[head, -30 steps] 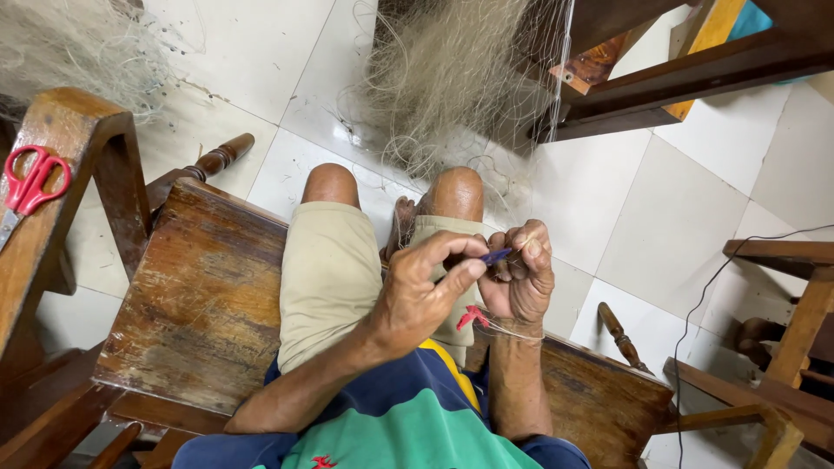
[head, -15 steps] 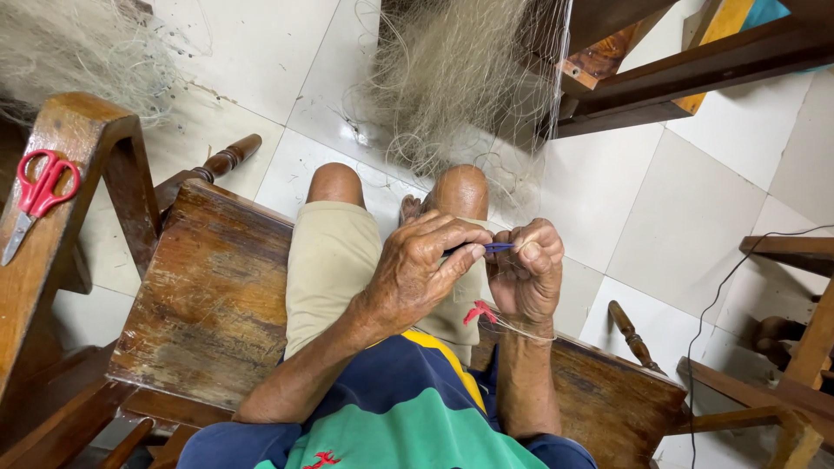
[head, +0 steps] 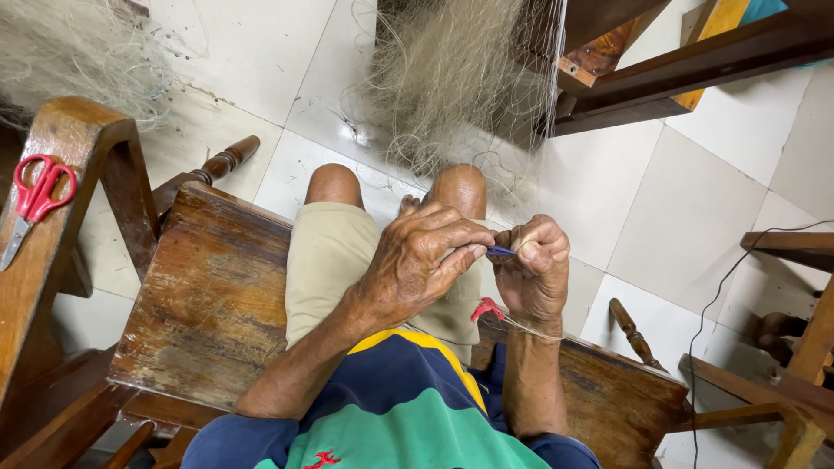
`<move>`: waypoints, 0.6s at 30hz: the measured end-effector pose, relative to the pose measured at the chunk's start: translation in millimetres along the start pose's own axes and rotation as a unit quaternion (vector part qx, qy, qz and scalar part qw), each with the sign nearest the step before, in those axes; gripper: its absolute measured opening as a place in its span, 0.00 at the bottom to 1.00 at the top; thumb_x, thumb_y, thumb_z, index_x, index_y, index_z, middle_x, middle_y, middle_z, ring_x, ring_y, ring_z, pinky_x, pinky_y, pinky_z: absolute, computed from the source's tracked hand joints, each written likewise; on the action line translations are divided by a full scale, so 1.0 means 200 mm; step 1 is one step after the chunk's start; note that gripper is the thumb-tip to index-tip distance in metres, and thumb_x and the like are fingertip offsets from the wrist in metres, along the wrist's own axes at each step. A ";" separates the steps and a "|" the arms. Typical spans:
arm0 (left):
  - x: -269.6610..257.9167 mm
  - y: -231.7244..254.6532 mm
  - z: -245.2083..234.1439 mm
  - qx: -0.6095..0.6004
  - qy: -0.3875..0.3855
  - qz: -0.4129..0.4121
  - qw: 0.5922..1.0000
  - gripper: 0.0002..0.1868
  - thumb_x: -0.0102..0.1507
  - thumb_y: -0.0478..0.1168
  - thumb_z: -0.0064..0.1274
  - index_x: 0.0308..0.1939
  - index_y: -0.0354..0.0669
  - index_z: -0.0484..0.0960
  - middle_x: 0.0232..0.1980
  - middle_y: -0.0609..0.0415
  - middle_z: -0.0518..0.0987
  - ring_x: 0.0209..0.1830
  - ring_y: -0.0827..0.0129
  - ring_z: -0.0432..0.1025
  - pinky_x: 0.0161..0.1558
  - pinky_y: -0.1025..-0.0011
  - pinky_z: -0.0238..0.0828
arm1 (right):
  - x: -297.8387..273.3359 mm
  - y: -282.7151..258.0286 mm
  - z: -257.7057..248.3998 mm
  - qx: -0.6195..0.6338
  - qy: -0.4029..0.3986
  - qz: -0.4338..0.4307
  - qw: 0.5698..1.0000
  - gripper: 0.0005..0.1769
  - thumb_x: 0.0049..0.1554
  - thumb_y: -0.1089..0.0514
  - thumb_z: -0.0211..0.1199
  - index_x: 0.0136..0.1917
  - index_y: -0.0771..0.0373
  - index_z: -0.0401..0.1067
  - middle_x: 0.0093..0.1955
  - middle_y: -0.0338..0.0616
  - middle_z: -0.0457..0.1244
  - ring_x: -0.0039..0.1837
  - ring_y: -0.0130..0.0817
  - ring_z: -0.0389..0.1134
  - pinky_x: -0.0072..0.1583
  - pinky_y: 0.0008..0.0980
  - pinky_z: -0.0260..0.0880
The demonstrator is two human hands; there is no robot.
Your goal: Repairing a fine-mesh fishing net using a plastic shuttle to tie knots
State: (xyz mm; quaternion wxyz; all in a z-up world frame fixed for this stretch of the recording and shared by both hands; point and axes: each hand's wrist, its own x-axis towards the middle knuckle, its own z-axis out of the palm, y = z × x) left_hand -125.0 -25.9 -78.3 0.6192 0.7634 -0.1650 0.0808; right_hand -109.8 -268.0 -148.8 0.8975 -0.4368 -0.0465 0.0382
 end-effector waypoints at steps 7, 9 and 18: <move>0.02 0.03 -0.03 -0.055 0.005 -0.014 0.998 0.06 0.80 0.41 0.62 0.58 0.52 0.93 0.45 0.49 0.88 0.51 0.44 0.85 0.54 0.53 0.81 | 0.01 0.02 0.01 0.015 -0.015 0.008 1.000 0.12 0.64 0.61 0.73 0.45 0.64 0.70 0.27 0.37 0.53 0.30 0.26 0.57 0.45 0.36 0.74; 0.02 0.03 -0.02 -0.070 0.007 -0.015 0.997 0.07 0.80 0.40 0.62 0.58 0.52 0.94 0.46 0.49 0.89 0.51 0.45 0.85 0.54 0.53 0.81 | 0.01 0.04 -0.02 0.014 -0.020 0.011 1.000 0.12 0.64 0.61 0.73 0.45 0.65 0.70 0.27 0.36 0.54 0.30 0.25 0.54 0.43 0.36 0.73; 0.01 -0.01 -0.02 -0.145 -0.002 -0.005 0.989 0.06 0.80 0.38 0.62 0.57 0.48 0.94 0.46 0.47 0.90 0.51 0.46 0.86 0.57 0.53 0.83 | 0.01 0.01 0.04 -0.001 -0.013 0.006 1.000 0.13 0.63 0.60 0.74 0.44 0.63 0.70 0.26 0.35 0.53 0.29 0.25 0.55 0.46 0.37 0.74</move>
